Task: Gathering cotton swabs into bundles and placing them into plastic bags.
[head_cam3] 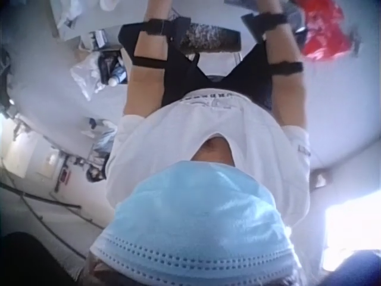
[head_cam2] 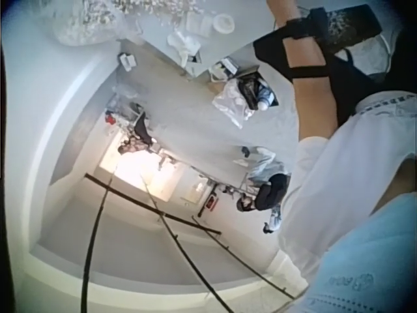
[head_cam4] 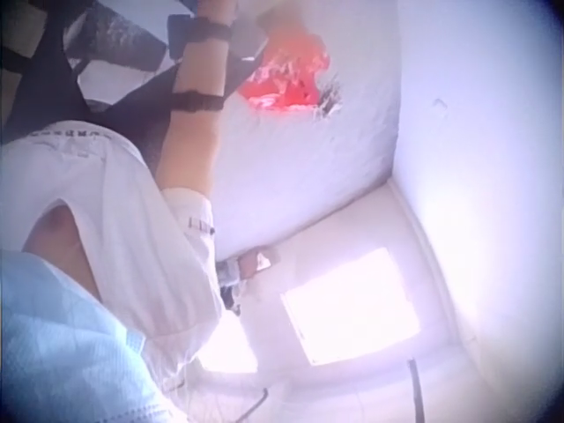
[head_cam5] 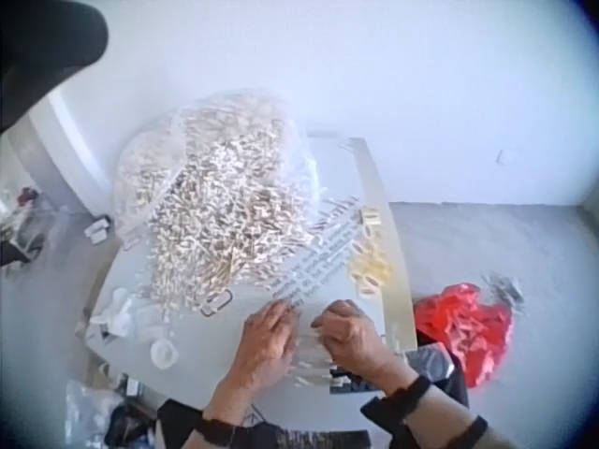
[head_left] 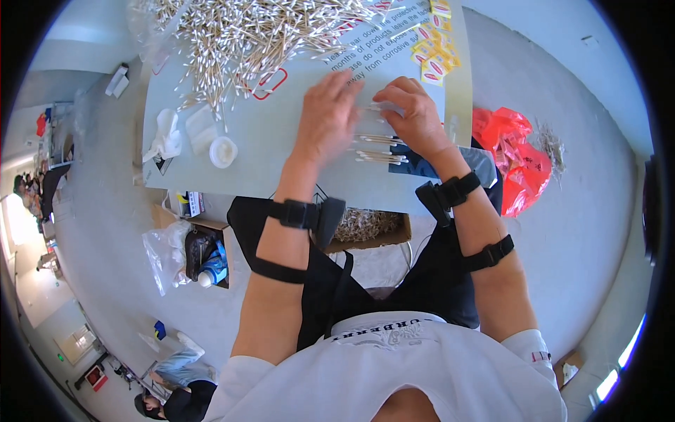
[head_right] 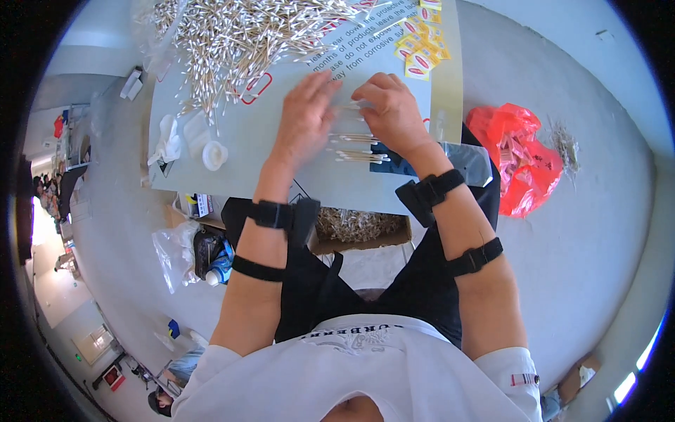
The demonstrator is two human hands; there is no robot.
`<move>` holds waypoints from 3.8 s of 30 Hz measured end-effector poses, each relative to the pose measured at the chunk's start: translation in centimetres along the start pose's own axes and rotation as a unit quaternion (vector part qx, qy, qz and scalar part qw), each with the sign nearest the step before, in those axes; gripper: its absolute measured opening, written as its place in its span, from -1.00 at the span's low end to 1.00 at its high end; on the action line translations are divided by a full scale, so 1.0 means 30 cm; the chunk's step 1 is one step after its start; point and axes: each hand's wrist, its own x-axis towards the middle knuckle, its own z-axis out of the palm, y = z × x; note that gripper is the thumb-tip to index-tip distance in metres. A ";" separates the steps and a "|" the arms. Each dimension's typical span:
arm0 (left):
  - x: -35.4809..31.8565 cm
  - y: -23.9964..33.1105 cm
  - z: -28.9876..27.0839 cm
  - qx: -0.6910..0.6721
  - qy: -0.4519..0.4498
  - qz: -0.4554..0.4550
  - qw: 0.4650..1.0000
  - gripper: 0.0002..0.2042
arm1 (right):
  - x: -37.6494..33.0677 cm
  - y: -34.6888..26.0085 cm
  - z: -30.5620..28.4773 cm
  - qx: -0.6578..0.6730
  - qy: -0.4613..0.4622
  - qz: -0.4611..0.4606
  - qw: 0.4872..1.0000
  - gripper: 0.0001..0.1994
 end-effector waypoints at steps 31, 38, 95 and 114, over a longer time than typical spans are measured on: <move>-0.126 0.294 0.143 -0.415 0.202 -0.198 0.865 -0.42 | -0.230 -0.106 0.120 0.363 0.287 0.158 0.872 -0.74; -0.144 0.234 0.111 -0.352 0.151 -0.116 0.917 -0.40 | -0.267 -0.045 0.035 0.462 0.299 0.201 0.810 -0.67; -0.115 0.334 0.148 -0.308 0.156 -0.159 0.925 -0.38 | -0.297 -0.048 -0.021 0.539 0.306 0.209 0.756 -0.56; -0.172 0.326 0.076 -0.189 0.051 -0.107 0.975 -0.39 | -0.377 -0.048 -0.212 0.013 0.026 0.085 0.996 -0.49</move>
